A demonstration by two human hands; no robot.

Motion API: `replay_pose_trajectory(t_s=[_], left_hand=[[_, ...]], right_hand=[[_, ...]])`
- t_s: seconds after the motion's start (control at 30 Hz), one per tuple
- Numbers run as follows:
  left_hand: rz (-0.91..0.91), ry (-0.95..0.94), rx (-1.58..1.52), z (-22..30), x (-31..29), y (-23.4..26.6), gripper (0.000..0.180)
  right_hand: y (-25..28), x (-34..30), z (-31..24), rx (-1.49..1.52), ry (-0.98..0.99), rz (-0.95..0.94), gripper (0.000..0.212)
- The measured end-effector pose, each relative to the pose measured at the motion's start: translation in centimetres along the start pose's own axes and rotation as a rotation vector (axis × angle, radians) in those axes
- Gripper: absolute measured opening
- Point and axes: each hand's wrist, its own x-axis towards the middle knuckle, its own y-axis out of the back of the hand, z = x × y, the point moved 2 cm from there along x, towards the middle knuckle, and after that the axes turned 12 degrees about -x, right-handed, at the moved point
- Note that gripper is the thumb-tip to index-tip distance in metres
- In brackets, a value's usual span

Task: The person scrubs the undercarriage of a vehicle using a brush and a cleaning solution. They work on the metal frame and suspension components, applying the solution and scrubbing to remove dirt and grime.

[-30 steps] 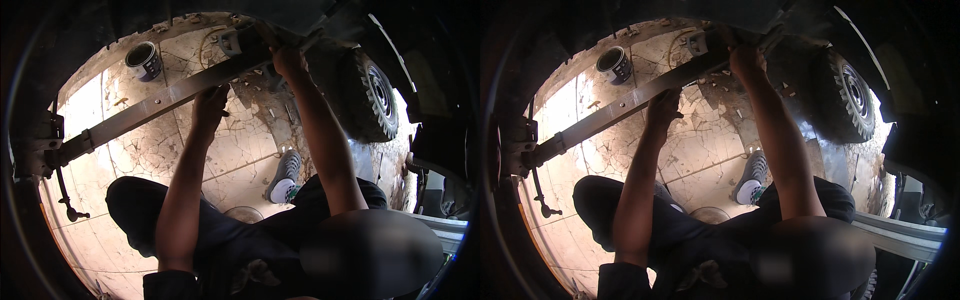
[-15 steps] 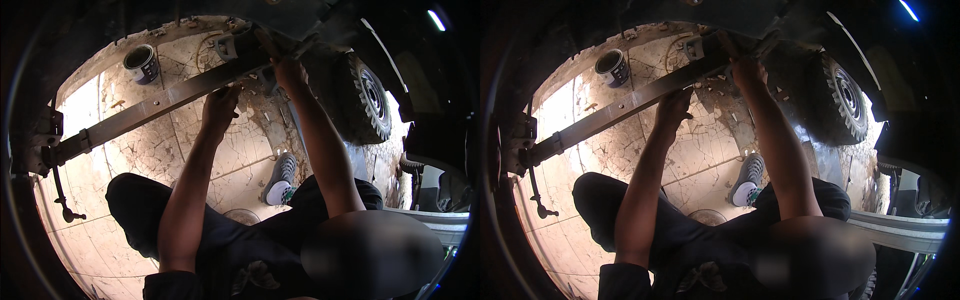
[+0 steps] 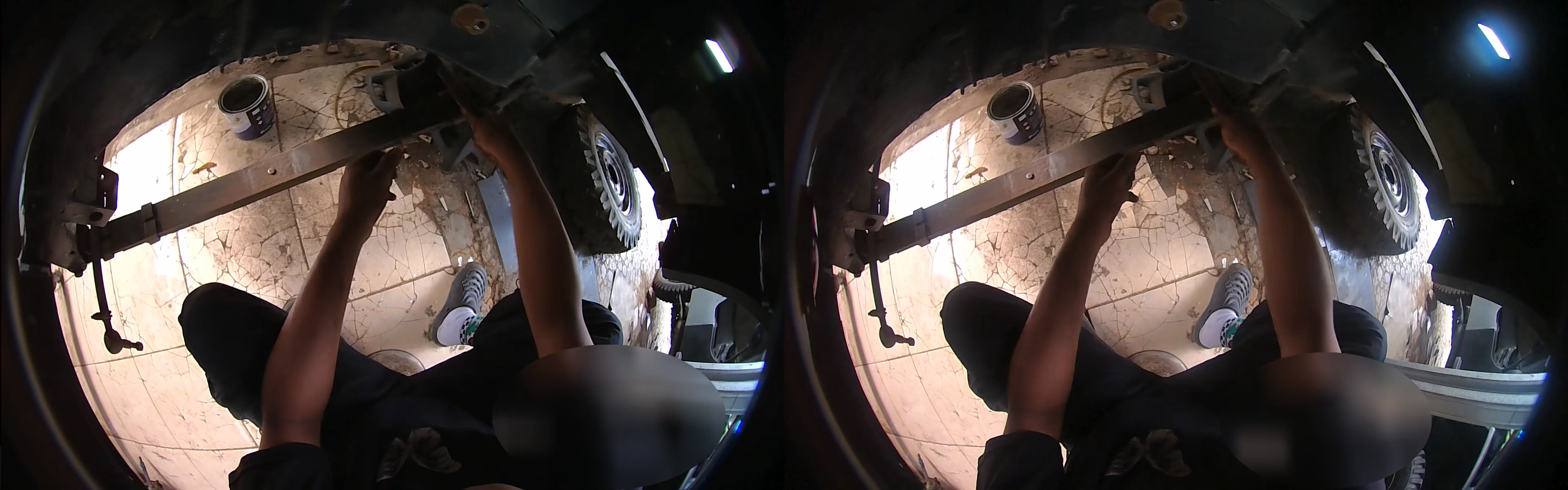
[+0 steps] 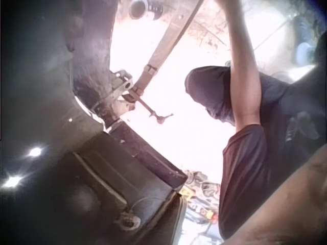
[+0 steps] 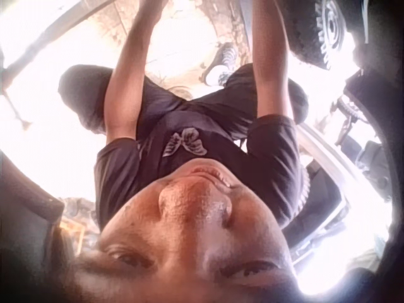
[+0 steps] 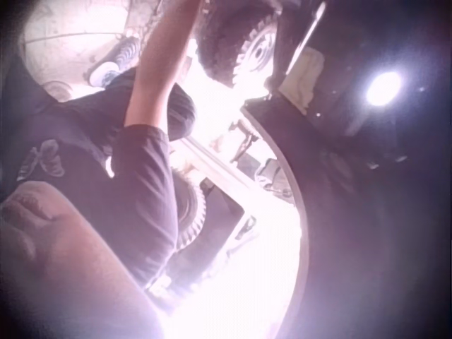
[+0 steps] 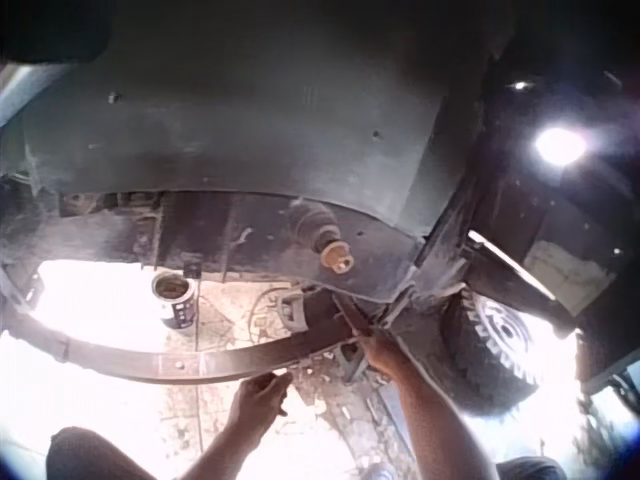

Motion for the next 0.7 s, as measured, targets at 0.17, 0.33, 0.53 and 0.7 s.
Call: replay_pose_trajectory(t_s=[0.17,0.33,0.53,0.7], left_hand=[[0.036,0.009,-0.064,-0.1,0.3,0.7,0.034],[-0.004,-0.031,-0.058,0.0,0.4,-0.7,0.033],[-0.066,0.005,-0.013,-0.3,0.9,-1.7,0.032],[-0.059,-0.012,0.077,-1.6,1.3,-2.0,0.036]], right_hand=[[0.5,1.4,-3.4,0.267,-0.427,-0.235,0.068],[3.5,-4.2,-3.6,0.227,-0.290,-0.219,0.057],[1.5,-5.2,0.9,-0.420,0.342,0.207,0.036],[-1.7,3.2,-0.7,-0.601,-0.063,0.075,0.042]])
